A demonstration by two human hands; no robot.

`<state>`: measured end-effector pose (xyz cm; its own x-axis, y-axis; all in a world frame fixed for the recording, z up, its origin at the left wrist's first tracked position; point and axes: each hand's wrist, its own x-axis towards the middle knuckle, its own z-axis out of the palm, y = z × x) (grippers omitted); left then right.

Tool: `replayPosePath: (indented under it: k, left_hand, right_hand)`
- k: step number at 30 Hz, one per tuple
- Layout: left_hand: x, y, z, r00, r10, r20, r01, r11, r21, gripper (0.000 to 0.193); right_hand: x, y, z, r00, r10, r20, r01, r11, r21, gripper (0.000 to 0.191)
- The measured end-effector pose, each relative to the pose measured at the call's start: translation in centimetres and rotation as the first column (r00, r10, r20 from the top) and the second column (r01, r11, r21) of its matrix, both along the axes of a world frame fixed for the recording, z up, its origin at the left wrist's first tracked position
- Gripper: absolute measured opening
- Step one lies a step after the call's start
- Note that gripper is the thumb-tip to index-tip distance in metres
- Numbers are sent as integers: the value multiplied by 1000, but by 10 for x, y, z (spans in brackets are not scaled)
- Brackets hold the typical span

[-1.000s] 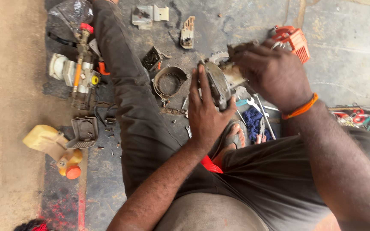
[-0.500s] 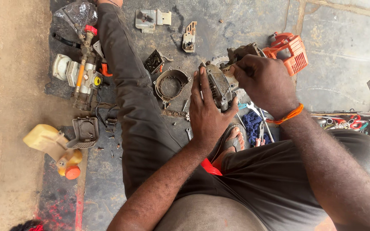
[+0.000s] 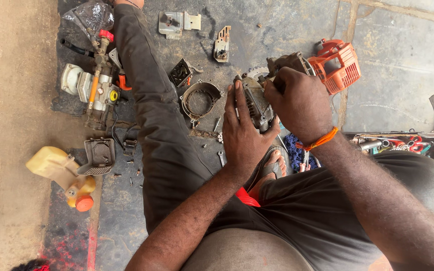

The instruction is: The person sits on the floor and uses a wrench to loosen and remove bolts from a small engine block. They rotate the engine to access different sides and continue removing fasteners while holding the block steady.

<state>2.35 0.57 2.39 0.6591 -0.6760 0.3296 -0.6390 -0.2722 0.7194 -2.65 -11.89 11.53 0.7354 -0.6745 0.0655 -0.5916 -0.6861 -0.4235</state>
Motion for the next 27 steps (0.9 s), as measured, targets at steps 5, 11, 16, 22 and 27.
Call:
replayPosePath:
  k: [5, 11, 16, 22, 27]
  left_hand:
    - [-1, -2, -1, 1000, -2, -5, 2, 1000, 16, 112]
    - [-2, -3, -5, 999, 1, 40, -2, 1000, 27, 110]
    - [-2, -4, -5, 999, -4, 43, 2, 1000, 24, 115]
    - [-1, -1, -3, 1000, -10, 27, 8, 999, 53, 114]
    - [0, -2, -2, 1000, 15, 25, -16, 998, 56, 109]
  right_hand:
    - [4, -4, 4, 997, -35, -73, 42, 993, 108, 29]
    - [9, -5, 3, 994, 5, -113, 2, 998, 62, 27]
    - [12, 1, 4, 986, -13, -164, 11, 1000, -9, 27]
    - [8, 7, 5, 944, -73, -321, 39, 993, -109, 31]
    - [0, -7, 3, 985, 14, -170, -30, 995, -93, 29]
